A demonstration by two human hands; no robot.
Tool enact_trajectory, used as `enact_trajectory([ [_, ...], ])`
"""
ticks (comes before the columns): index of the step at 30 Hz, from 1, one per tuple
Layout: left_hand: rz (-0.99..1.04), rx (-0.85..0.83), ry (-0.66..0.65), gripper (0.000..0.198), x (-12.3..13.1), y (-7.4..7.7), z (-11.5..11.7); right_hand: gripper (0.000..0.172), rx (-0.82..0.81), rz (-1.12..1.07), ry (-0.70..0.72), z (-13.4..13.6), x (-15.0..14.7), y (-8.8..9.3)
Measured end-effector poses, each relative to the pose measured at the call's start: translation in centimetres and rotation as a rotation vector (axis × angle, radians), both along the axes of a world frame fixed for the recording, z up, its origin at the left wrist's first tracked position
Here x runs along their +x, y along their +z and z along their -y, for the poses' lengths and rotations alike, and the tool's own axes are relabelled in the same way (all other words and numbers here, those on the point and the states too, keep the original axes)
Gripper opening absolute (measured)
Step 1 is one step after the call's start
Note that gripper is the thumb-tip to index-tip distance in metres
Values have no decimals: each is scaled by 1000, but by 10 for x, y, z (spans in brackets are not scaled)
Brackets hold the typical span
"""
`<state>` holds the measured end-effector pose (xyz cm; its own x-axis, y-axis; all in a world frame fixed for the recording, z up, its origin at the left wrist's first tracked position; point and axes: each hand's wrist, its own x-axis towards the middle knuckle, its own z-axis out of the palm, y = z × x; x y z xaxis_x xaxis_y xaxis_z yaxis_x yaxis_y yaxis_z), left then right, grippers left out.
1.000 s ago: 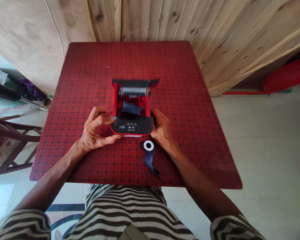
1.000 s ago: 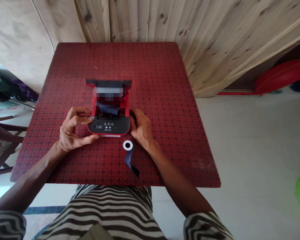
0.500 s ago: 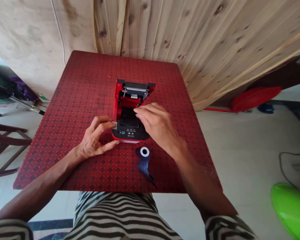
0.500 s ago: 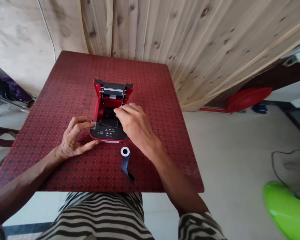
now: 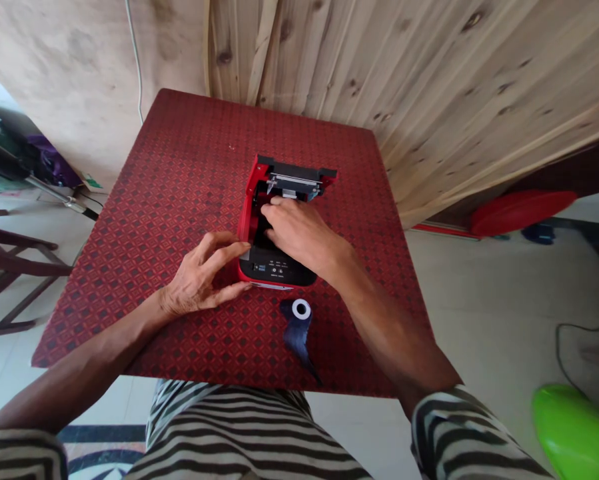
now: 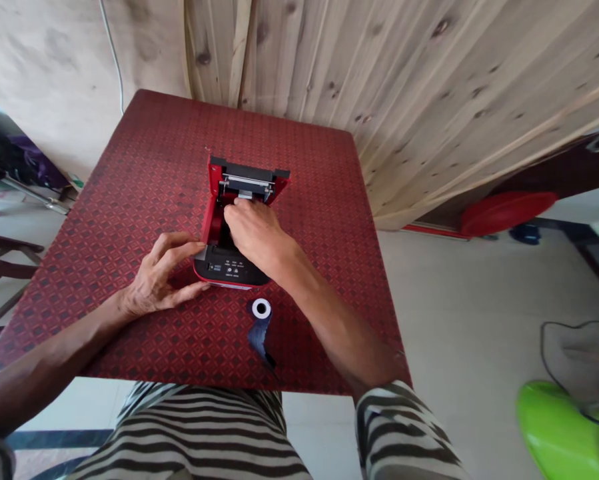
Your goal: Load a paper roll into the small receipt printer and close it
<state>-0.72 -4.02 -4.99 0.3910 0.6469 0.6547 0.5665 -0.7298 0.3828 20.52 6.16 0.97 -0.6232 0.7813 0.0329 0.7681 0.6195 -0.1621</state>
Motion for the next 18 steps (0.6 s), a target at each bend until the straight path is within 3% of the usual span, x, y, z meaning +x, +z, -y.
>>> enact_trajectory([
  [7, -8, -4, 17, 65, 0, -1, -1, 8, 120, 16, -14, 12, 5, 14],
  [11, -8, -7, 24, 68, -1, -1, 0, 4, 100, -23, -84, 27, 9, 33],
  [15, -16, 0, 29, 70, -2, -2, -1, 7, 64, -314, -94, 47, 44, 58],
  [18, -17, 4, 23, 71, -2, -4, -1, 18, 7, -613, -198, 63, 85, 56],
])
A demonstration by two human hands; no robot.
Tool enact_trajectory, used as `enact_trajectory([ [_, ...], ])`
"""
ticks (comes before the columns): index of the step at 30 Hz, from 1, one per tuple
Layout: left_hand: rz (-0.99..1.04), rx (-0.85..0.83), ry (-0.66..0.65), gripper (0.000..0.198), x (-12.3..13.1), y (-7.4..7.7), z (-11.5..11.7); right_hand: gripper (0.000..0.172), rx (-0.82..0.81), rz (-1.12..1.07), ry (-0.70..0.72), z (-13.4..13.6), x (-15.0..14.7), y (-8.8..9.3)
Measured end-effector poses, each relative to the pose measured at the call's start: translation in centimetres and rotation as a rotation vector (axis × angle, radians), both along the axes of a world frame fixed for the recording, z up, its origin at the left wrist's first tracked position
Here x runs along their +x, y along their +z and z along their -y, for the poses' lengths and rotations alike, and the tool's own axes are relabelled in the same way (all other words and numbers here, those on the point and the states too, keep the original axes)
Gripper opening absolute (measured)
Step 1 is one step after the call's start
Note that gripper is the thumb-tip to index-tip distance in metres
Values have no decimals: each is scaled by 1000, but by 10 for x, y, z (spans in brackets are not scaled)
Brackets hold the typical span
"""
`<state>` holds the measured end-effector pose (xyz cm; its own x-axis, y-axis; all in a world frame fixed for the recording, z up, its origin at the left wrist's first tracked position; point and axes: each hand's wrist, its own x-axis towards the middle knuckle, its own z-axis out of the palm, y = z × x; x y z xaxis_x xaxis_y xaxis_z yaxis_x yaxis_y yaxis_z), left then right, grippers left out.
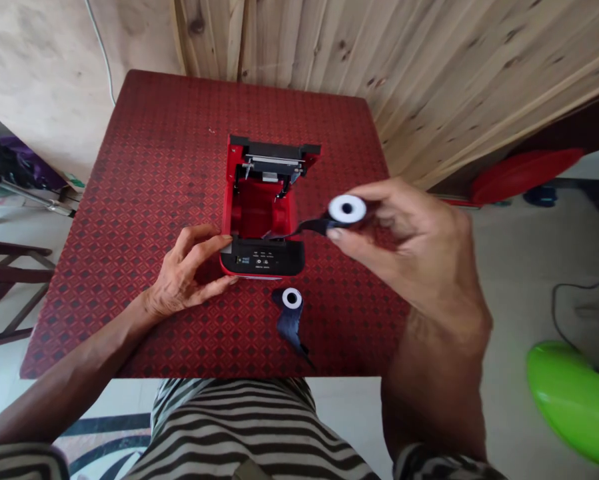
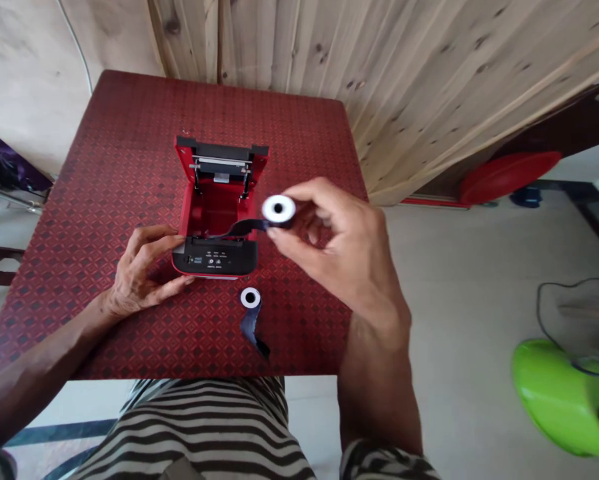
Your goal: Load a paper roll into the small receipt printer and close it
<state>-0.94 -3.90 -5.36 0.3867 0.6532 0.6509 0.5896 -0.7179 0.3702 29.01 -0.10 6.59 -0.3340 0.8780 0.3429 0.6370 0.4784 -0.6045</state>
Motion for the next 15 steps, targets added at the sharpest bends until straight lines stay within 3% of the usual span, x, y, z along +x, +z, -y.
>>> enact_trajectory([
  [4, -12, 14, 15, 71, 0, 1, -1, 24, -137, -261, -186, 15, 37, -52],
  [8, -9, 38, 8, 72, 1, 4, -2, 24, -300, -318, -229, 31, 41, -104],
  [10, 4, 26, 10, 71, 1, 5, -2, 24, -327, -290, -237, 40, 38, -113],
  [15, 31, -17, 28, 70, 2, 5, -2, 21, -272, -173, -253, 50, 37, -115],
])
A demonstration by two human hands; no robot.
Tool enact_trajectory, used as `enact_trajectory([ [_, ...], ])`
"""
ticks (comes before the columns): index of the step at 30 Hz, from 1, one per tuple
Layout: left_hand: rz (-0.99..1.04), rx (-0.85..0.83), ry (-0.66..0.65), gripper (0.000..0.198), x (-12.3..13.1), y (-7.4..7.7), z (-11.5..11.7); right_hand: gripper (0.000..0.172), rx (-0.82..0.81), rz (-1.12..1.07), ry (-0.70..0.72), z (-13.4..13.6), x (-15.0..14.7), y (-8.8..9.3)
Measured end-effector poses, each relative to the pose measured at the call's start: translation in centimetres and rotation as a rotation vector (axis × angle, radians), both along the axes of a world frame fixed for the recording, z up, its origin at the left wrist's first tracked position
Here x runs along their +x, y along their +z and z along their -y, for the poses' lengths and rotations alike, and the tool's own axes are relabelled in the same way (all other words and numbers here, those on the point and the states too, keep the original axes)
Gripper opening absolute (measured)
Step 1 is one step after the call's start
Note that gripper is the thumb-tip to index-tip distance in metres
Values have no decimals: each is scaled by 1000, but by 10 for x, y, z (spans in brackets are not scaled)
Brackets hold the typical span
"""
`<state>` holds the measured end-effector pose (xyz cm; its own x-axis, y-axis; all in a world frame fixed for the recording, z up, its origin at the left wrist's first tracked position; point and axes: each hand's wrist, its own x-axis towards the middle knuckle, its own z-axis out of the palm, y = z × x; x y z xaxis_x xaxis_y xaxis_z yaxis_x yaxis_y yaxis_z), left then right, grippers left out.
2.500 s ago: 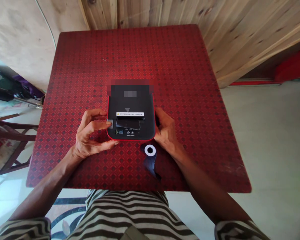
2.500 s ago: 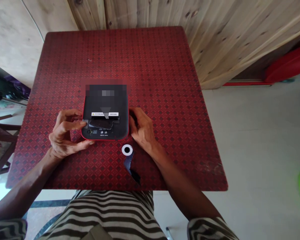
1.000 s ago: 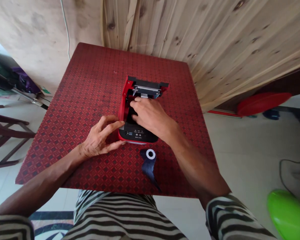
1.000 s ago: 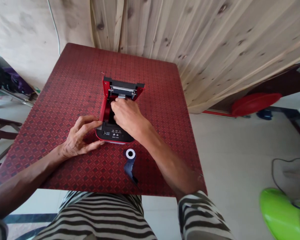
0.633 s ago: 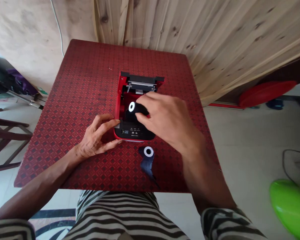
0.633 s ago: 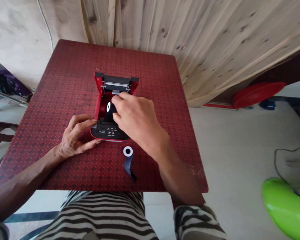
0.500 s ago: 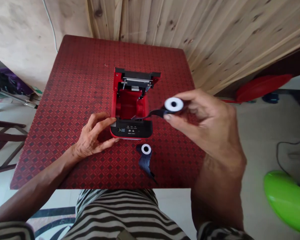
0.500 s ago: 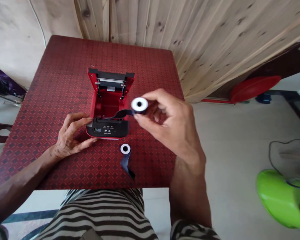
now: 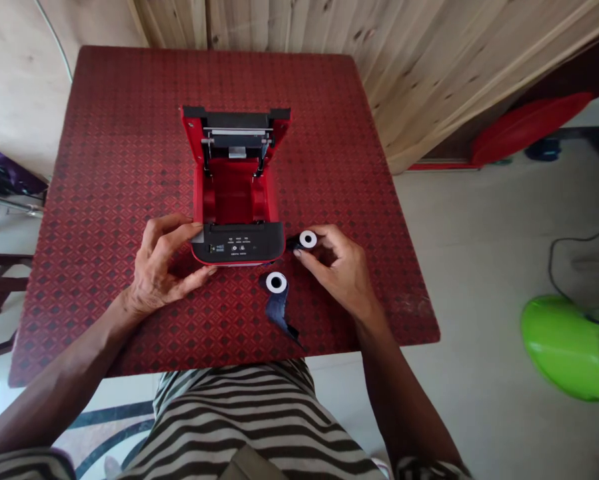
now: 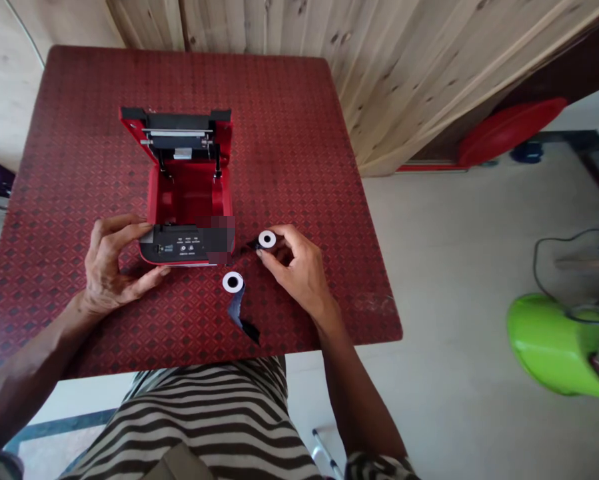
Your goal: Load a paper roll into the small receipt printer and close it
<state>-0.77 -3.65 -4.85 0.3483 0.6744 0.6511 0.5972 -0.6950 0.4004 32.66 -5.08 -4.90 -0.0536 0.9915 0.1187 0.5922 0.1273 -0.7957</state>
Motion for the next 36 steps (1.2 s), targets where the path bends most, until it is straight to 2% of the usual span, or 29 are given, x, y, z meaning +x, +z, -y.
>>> enact_trajectory([
  [3, -20, 30, 1, 72, 0, 0, -1, 26, -12, 4, 4, 0, 2, -4],
  [6, -40, 51, 6, 72, 0, 0, -2, 43, 7, -2, -25, 7, 6, 0],
  [8, -46, 54, 9, 71, 0, 0, -1, 34, 61, 14, -114, 19, 9, 9],
  [10, -45, 54, 9, 72, 0, 0, -1, 11, 82, 28, -118, 32, 11, 20],
  [12, -46, 44, 6, 72, 0, 0, -1, 4, 51, 17, 24, 42, 9, 27],
  [14, -36, 49, -2, 73, 0, -1, -2, 21, 25, -20, 196, 45, 4, 25],
  [17, -25, 73, -14, 76, -1, -1, -3, 40, 38, -49, 303, 40, -9, 10],
  [20, -31, 55, -12, 76, 0, -1, -2, 35, 38, -60, 361, 33, -18, -3],
  [22, -24, 38, -8, 74, 0, 0, -1, 28, 29, -70, 391, 32, -20, -1],
  [24, -21, 26, -8, 72, 0, 0, 0, 25, 7, -78, 430, 34, -19, 17],
  [27, -36, 28, -16, 70, 0, 0, 1, 29, 5, -76, 487, 35, -17, 66],
  [29, -47, 36, -19, 71, 0, 0, 1, 33, 96, -10, 485, 26, -21, 100],
  [31, -50, 39, -13, 71, 0, 0, 1, 34, 249, 184, 462, 7, -32, 122],
  [33, -46, 27, -14, 69, -1, 0, 1, 30, 383, 364, 497, -18, -49, 127],
  [36, -27, 6, -37, 66, -1, -1, 3, 21, 362, 551, 565, -54, -76, 113],
])
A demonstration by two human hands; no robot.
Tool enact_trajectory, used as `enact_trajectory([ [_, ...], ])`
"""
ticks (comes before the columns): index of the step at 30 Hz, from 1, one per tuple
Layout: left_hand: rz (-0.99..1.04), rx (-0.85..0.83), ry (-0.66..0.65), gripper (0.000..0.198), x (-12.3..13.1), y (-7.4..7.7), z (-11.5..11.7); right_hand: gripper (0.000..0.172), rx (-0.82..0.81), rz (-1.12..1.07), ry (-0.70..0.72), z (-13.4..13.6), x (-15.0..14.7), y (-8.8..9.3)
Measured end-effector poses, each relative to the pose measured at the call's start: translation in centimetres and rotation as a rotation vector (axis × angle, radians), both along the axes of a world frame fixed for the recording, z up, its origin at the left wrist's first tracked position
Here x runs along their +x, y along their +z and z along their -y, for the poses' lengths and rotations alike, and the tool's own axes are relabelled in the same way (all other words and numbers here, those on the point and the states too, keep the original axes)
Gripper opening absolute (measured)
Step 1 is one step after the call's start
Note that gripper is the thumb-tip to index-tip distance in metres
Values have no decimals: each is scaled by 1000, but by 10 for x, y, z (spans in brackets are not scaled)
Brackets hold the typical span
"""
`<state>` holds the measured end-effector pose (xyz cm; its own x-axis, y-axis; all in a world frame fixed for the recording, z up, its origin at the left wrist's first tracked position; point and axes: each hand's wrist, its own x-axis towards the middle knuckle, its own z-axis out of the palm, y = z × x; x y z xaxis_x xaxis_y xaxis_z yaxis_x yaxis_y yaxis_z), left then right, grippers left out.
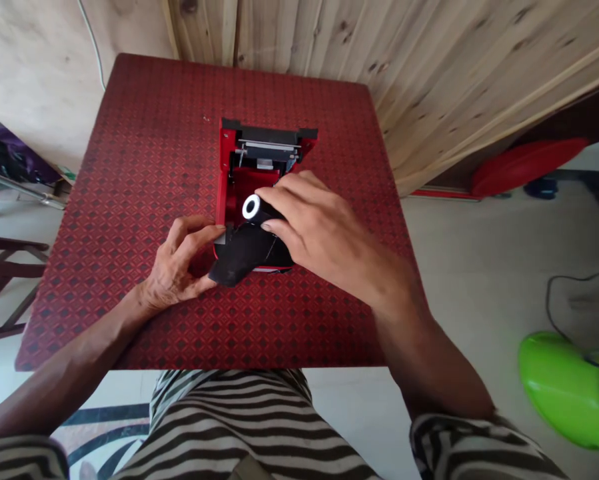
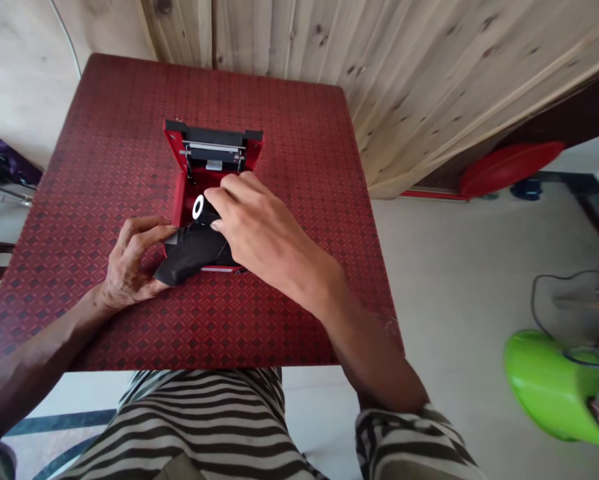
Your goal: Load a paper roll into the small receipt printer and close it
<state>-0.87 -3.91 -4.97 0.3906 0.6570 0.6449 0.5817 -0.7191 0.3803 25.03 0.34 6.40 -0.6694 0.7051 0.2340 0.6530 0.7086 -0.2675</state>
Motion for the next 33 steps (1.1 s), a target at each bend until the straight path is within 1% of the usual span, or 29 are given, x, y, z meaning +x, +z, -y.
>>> enact_trajectory([
  [2, 7, -7, -7, 69, 0, -1, 1, 22, -30, 136, -25, -15, -15, -12],
  [4, 7, -19, -2, 74, 1, -3, 1, 26, -48, 229, -58, -22, -24, -21],
  [6, 6, -32, 0, 77, 1, -4, 2, 27, -41, 252, -83, -26, -29, -27],
  [9, 7, -38, -3, 78, 0, -5, 2, 20, -21, 235, -90, -34, -31, -33],
  [14, 27, -43, -31, 77, -1, -6, 1, 14, -89, 290, -59, -48, -32, -40],
  [19, 32, -53, -22, 78, 0, -4, 1, 15, -147, 266, -84, -50, -32, -38],
  [21, 31, -43, -25, 77, 0, -2, 1, 23, -179, 242, -93, -46, -30, -35],
  [23, 22, -37, -24, 77, 1, -1, 1, 36, -192, 170, -85, -38, -25, -30],
  [25, 11, -33, -20, 76, 0, -1, 0, 45, -193, 40, -17, -28, -16, -22],
  [27, 6, -29, -18, 76, 0, -1, 1, 50, -213, -84, 88, -18, -7, -15],
  [29, 19, -35, -15, 74, -1, 1, 2, 50, -230, -160, 154, -9, 1, -9],
  [30, 31, -43, -15, 73, -2, 3, 3, 49, -227, -183, 162, -6, 4, -8],
  [31, 42, -52, -12, 72, -3, 6, 3, 45, -208, -205, 161, -4, 6, -8],
  [33, 66, -75, -4, 69, -5, 17, 2, 25, -131, -247, 148, -1, 6, -12],
])
